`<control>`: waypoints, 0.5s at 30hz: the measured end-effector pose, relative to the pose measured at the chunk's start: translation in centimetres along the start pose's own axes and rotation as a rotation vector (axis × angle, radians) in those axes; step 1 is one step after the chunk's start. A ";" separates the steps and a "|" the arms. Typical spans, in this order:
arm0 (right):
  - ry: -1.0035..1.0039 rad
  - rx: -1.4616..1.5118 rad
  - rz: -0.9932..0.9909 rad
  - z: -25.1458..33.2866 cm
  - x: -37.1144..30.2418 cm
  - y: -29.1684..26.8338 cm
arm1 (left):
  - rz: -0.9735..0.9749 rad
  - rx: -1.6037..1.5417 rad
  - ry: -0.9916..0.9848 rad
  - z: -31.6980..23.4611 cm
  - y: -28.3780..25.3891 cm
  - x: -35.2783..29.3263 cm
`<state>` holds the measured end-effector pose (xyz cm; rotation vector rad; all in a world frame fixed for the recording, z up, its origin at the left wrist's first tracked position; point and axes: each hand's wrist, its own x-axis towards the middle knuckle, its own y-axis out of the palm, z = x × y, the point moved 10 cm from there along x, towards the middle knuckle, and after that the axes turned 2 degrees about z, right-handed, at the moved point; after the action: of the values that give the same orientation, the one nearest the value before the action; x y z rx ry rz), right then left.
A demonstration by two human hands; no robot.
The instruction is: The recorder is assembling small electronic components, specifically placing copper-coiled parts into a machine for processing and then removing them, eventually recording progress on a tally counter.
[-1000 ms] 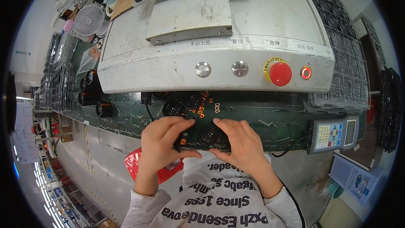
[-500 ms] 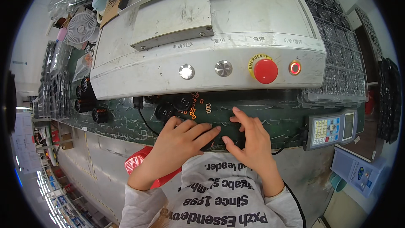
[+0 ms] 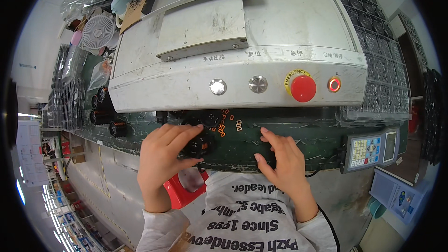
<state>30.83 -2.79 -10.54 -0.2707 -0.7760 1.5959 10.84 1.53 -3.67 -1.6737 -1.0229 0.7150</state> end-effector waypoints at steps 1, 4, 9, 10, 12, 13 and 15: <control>0.009 -0.006 0.001 -0.1 0.0 0.0 | 0.019 0.005 0.055 -0.5 0.4 0.4; 0.014 -0.026 0.003 0.1 0.0 0.1 | 0.053 0.030 0.098 -1.3 1.5 0.6; -0.006 -0.067 0.000 0.2 0.1 0.0 | 0.087 0.094 0.068 -1.5 2.8 0.8; -0.010 -0.074 0.002 0.3 0.1 0.0 | 0.081 0.092 0.096 -1.7 2.9 0.8; -0.031 -0.031 0.029 0.7 0.2 0.2 | 0.077 0.089 0.124 -2.0 2.9 0.8; -0.049 0.011 0.054 1.1 0.2 0.5 | 0.059 -0.013 0.154 -2.5 2.7 0.6; 0.165 0.371 0.133 0.7 -0.2 2.0 | 0.043 -0.117 0.184 -2.9 2.8 0.3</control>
<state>28.90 -3.18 -11.29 -0.1836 -0.3305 1.7820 14.18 0.16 -5.39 -1.8311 -0.9152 0.5258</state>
